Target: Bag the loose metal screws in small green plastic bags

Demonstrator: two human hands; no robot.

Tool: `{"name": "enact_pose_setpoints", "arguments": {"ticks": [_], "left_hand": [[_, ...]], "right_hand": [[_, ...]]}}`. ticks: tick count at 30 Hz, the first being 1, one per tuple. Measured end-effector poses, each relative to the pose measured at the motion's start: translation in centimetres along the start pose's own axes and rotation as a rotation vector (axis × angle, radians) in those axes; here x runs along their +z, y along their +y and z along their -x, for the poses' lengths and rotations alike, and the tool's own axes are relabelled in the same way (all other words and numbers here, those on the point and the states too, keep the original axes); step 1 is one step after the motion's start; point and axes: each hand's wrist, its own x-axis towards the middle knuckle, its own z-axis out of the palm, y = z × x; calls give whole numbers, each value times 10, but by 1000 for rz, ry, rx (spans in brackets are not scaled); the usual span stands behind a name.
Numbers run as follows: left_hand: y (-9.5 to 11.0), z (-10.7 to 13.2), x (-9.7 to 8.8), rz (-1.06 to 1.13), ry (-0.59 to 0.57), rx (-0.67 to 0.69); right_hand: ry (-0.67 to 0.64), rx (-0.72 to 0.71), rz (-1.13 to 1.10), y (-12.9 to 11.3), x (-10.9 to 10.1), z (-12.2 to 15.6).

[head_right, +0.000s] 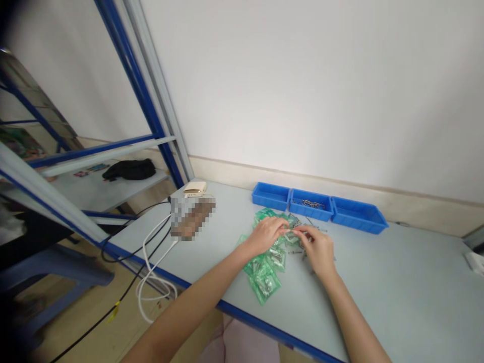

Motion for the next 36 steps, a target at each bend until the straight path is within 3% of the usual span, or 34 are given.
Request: {"name": "enact_pose_setpoints", "arguments": {"ticks": [6, 9, 17, 22, 30, 36], "left_hand": [[7, 1, 1, 19, 37, 34], [5, -1, 1, 21, 30, 7], [4, 0, 0, 71, 49, -41], [5, 1, 3, 2, 48, 56], [4, 1, -3, 29, 32, -2], [-1, 2, 4, 67, 73, 43]], "right_hand": [[-46, 121, -126, 3, 0, -3], [-94, 86, -62, 5, 2, -1], [-45, -107, 148, 1, 0, 2], [-113, -69, 174, -4, -2, 2], [-56, -162, 154, 1, 1, 3], [-70, -96, 82, 0, 2, 5]]}}
